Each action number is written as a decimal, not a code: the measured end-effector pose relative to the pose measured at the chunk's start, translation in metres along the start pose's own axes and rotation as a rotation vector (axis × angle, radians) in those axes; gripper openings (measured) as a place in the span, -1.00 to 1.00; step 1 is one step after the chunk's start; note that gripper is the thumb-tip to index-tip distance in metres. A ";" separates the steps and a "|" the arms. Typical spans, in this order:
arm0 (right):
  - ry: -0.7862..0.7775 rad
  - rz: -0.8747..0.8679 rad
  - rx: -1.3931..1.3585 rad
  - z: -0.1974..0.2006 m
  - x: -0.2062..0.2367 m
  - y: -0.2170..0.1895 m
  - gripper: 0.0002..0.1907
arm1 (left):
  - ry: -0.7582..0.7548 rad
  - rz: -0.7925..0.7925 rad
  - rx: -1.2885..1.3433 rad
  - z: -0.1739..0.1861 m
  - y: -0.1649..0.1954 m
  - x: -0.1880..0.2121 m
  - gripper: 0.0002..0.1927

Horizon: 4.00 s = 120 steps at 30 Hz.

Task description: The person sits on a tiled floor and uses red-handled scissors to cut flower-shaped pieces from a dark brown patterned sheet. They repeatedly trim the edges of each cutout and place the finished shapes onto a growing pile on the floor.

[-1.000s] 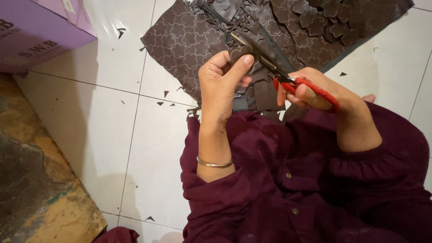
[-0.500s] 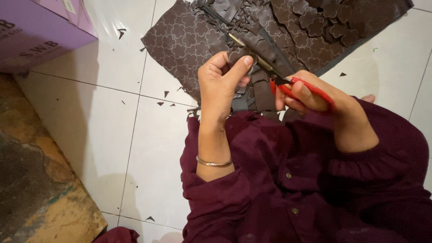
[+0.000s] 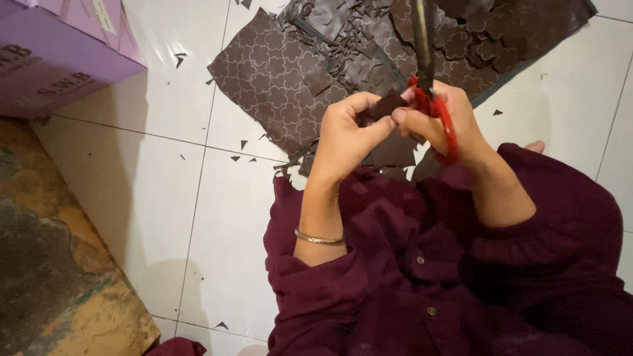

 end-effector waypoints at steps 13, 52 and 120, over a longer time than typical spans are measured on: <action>-0.003 -0.012 -0.013 0.000 0.006 -0.003 -0.73 | 0.312 0.057 0.517 0.002 -0.032 -0.003 -0.91; -0.411 0.030 0.311 -0.022 0.019 -0.015 -0.23 | 0.344 0.084 0.371 0.028 -0.003 0.000 -0.87; 0.120 0.030 -0.057 0.017 0.008 -0.017 -0.80 | 0.160 0.201 0.407 0.002 -0.031 0.001 -0.73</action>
Point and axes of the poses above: each hand's wrist, its own x-axis away from the middle knuckle, its own z-axis out of the back of the hand, y = z × x, the point moved 9 cm from there along -x, towards the middle knuckle, and after that the axes turned 12 degrees about -z, right-handed, at the moved point
